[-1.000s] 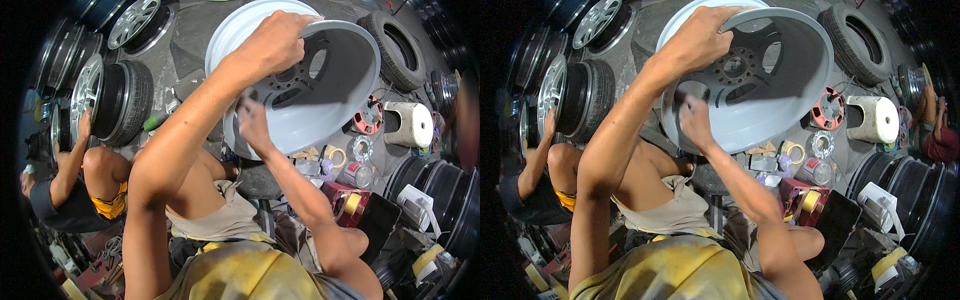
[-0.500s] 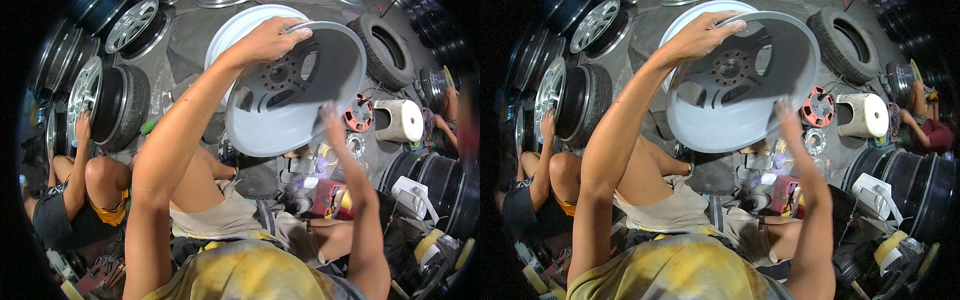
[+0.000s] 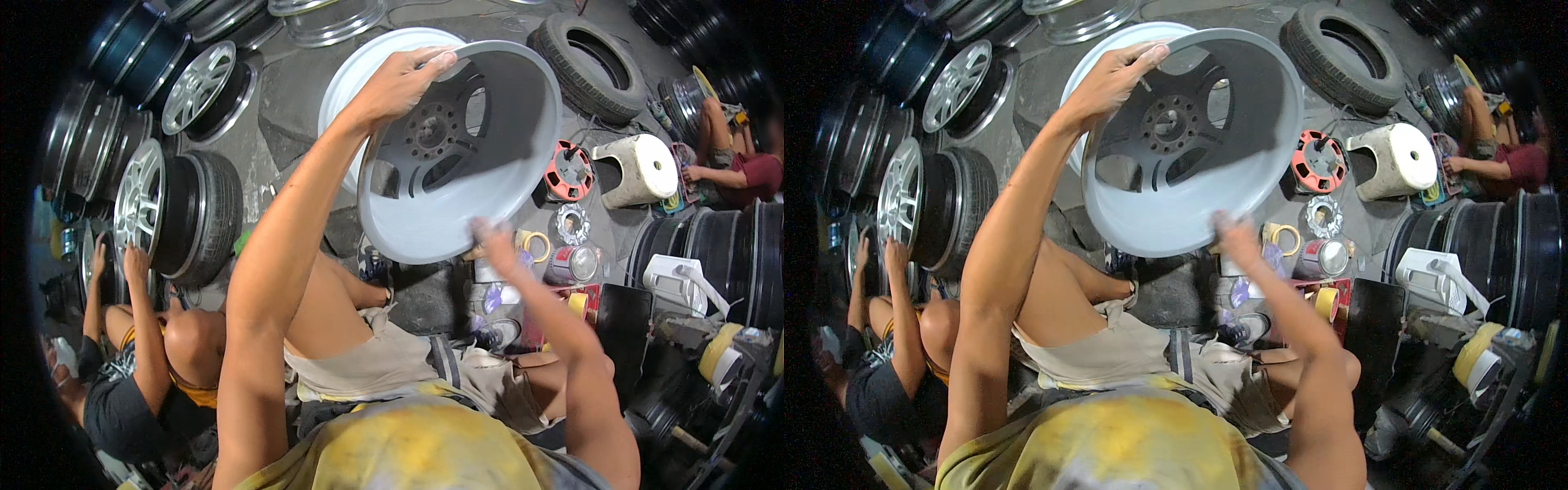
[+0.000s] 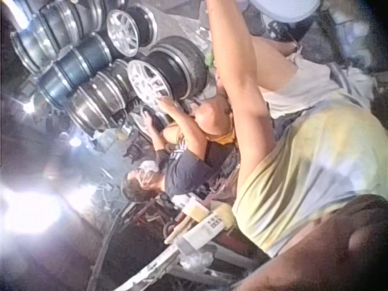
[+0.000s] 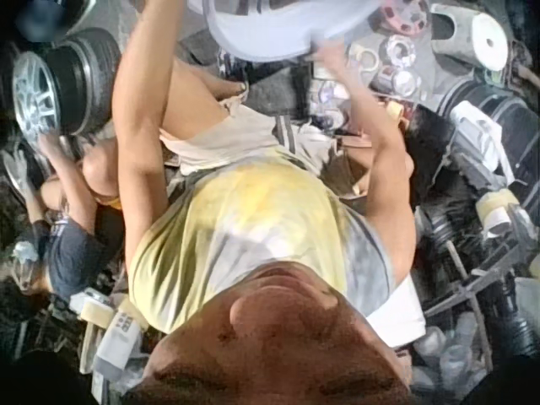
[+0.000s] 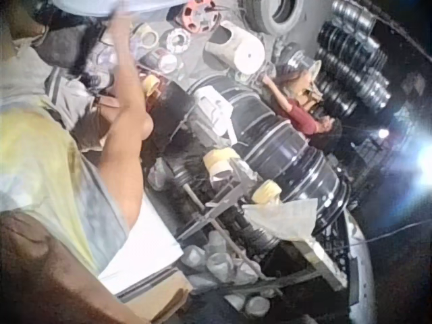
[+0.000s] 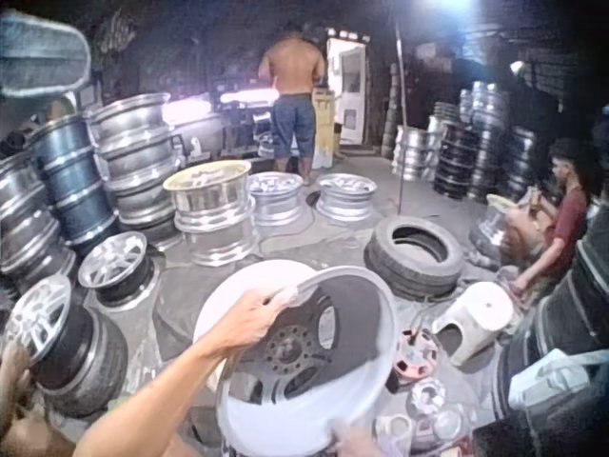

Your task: The person sits on the floor in a workshop and sands a white car wheel rim using a sanding block. They rotate the wheel to sand different sections of the spokes and rim, occasionally flipping it over to work on the back side.

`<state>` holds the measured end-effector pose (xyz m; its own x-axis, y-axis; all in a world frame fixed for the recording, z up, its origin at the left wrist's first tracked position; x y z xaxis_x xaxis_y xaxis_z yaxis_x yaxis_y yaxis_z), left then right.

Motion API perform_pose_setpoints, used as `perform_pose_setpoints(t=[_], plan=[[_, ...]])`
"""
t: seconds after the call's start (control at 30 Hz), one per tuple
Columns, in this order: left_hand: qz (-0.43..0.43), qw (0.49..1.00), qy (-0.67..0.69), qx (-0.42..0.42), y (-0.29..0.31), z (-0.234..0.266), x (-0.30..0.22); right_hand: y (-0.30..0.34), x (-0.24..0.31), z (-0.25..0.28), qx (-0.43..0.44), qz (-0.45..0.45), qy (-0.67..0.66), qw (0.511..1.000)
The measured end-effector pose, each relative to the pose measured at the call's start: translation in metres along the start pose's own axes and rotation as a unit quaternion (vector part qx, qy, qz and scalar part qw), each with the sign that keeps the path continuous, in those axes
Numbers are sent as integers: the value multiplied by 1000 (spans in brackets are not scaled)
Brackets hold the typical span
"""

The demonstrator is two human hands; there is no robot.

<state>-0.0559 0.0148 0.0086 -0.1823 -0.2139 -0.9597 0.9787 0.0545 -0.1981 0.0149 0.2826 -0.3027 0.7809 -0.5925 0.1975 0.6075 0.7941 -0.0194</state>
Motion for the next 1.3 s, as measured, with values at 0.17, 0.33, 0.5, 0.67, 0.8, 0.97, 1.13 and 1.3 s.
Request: perform_pose_setpoints(t=[0.17,0.33,0.5,0.67,0.8,0.97,1.13,1.3], plan=[[15,998,56,-8,-11,0,15,5,-70,-6,2,-51,184,982],[32,998,12,-45,3,20,18,-32,153,63,-23,-102,-292,951],[6,998,32,-60,16,6,7,-84,133,196,-134,-90,-768,620],[-34,994,5,-105,26,-22,1,17,19,131,-292,-301,-754,505],[-13,986,-53,-159,44,-37,-6,93,44,57,-268,-404,-721,495],[-126,955,-114,-242,77,-61,-26,80,85,29,-242,-330,-569,713],[-163,942,-126,-266,119,-80,-36,71,65,42,-266,-422,-476,725],[-92,935,-257,-226,158,-75,-36,49,57,1,-194,-377,-486,764]])
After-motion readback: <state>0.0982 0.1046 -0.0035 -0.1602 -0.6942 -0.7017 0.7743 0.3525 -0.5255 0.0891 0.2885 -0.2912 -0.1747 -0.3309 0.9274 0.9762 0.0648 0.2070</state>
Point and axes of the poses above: each hand's wrist, its own y-axis away from the middle knuckle, its own z-axis out of the back of the hand, x = y × z, the point moved 7 cm from there along -y, towards the middle knuckle, and after that the axes turned 8 degrees about y, right-handed, at the moved point
